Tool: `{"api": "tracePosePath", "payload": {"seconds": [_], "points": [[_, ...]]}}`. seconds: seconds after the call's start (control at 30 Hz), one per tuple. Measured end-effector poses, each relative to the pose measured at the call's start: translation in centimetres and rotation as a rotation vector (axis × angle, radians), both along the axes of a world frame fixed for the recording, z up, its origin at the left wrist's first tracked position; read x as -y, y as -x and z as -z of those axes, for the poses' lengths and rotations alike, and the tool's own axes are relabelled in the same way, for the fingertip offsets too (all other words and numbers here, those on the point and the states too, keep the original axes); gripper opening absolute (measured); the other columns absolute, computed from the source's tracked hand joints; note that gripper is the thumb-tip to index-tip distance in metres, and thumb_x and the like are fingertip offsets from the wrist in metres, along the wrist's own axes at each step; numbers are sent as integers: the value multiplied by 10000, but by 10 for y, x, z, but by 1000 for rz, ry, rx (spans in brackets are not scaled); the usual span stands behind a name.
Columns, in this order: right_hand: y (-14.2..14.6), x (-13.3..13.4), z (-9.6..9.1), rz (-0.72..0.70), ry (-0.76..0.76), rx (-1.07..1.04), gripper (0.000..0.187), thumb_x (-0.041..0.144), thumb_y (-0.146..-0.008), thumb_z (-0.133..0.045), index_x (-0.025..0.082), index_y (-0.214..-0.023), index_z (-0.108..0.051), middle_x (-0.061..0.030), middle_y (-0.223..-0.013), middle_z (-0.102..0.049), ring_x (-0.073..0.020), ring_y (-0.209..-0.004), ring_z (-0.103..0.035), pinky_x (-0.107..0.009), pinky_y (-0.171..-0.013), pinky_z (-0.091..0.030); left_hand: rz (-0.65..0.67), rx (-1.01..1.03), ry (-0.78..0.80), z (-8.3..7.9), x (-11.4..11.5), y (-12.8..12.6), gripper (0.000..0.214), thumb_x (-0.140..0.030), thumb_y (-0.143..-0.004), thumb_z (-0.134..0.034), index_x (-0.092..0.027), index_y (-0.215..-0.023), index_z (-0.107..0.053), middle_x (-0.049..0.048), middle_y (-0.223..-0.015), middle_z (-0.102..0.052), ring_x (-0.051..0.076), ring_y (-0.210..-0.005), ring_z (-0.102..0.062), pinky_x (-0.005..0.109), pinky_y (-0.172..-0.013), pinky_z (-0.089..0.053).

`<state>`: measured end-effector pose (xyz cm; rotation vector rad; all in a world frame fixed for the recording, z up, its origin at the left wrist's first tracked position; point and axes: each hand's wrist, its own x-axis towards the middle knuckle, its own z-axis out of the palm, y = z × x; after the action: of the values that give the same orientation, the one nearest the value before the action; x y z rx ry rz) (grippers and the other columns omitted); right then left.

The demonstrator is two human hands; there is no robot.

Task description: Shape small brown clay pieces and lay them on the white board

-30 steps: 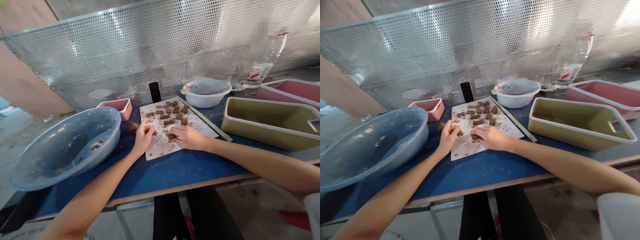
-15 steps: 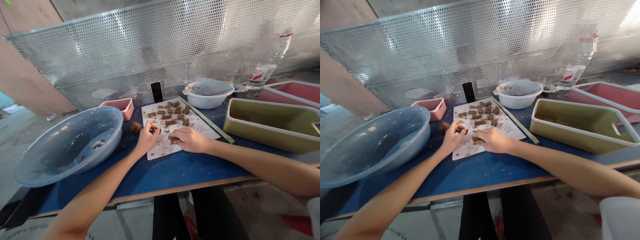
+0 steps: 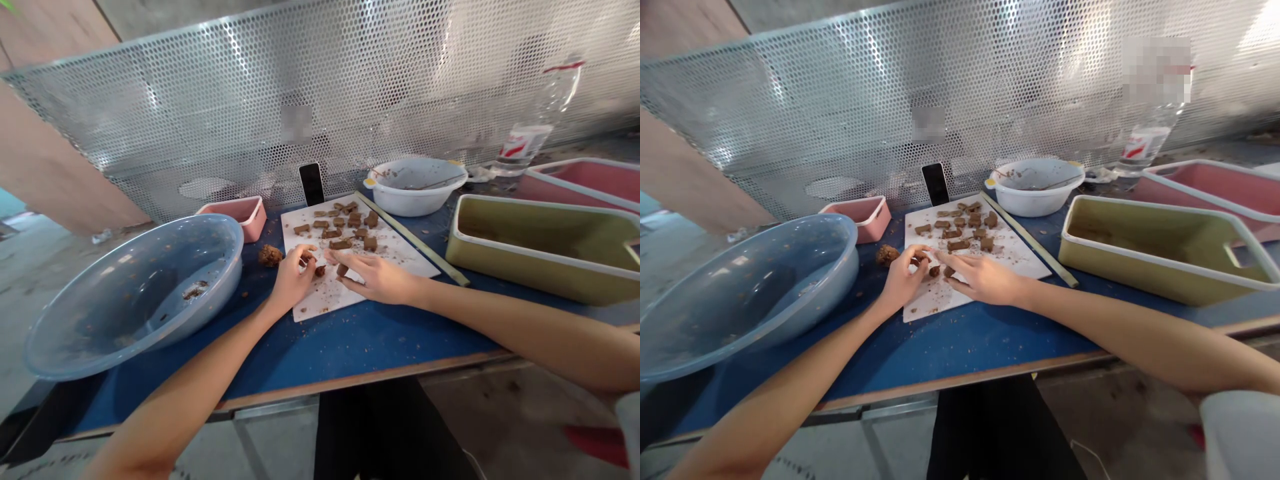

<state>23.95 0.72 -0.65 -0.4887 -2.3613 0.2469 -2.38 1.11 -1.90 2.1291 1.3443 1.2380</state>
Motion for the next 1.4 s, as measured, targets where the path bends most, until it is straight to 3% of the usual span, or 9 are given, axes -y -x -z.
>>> {"api": "tracePosePath", "payload": {"seconds": [0.17, 0.23, 0.3, 0.47, 0.67, 0.9, 1.13, 1.27, 1.4], "points": [[1, 1, 1, -7, 48, -38, 894, 285, -1142, -580, 336, -1829, -11, -118, -1656, -627, -273, -1462, -680, -496, -1245, -590, 66, 105, 16, -10, 15, -11, 263, -359, -1106, -573, -235, -1334, -613, 35, -970, -759, 197, -831, -708, 337, -844, -528], [2, 0, 3, -9, 25, -45, 933, 282, -1143, -582, 350, -1825, 51, -124, -1746, -523, -279, -1540, -613, -509, -1280, -559, 123, 86, 36, -13, 22, -15, 215, -376, -1138, -518, -228, -1195, -662, 45, -940, -746, 201, -828, -696, 344, -838, -525], [3, -1, 4, -18, -1, -52, 966, 273, -1147, -576, 357, -1814, 117, -122, -1793, -450, -275, -1606, -537, -516, -1306, -528, 173, 58, 39, -17, 28, -18, 306, -408, -1152, -485, -219, -1024, -690, 66, -932, -739, 219, -866, -689, 359, -844, -519], [4, -2, 6, -47, -10, -50, 1004, 269, -1159, -555, 331, -1783, 229, -131, -1781, -469, -249, -1687, -397, -518, -1334, -486, 262, 23, 49, -20, 36, -26, 314, -487, -1096, -618, -216, -1045, -769, 63, -940, -733, 221, -864, -650, 349, -806, -496], [6, 2, 4, -90, -32, -28, 998, 208, -1158, -521, 330, -1769, 258, -141, -1810, -415, -256, -1695, -379, -513, -1321, -503, 272, 77, 91, -17, 35, -31, 391, -572, -1005, -735, -189, -927, -741, 25, -791, -671, 177, -721, -576, 306, -687, -456], [6, -4, 11, -99, -74, -25, 1074, 183, -1114, -618, 331, -1789, 203, -127, -1824, -379, -275, -1685, -407, -517, -1310, -516, 254, 77, 140, -18, 33, -31, 386, -548, -1028, -699, -178, -924, -733, 23, -770, -689, 170, -704, -585, 296, -685, -465], [3, -4, 10, -79, -46, -6, 1068, 288, -1097, -668, 343, -1816, 119, -101, -1841, -359, -301, -1693, -393, -533, -1332, -493, 242, 117, 160, -24, 35, -29, 304, -432, -1088, -583, -174, -1054, -740, 22, -880, -723, 166, -789, -617, 285, -731, -473], [3, -3, 8, -44, -16, 17, 1025, 325, -1106, -646, 339, -1823, 86, -116, -1818, -408, -314, -1667, -443, -553, -1310, -521, 216, 134, 98, -26, 32, -28, 236, -385, -1068, -640, -182, -999, -739, 14, -850, -670, 169, -812, -598, 296, -772, -483], [3, -4, 10, -26, -50, -26, 987, 359, -1115, -631, 341, -1827, 52, -128, -1788, -455, -319, -1625, -509, -550, -1273, -562, 241, 121, 31, -23, 27, -27, 200, -365, -1027, -740, -184, -944, -757, 45, -959, -661, 175, -851, -608, 300, -785, -516]]}}
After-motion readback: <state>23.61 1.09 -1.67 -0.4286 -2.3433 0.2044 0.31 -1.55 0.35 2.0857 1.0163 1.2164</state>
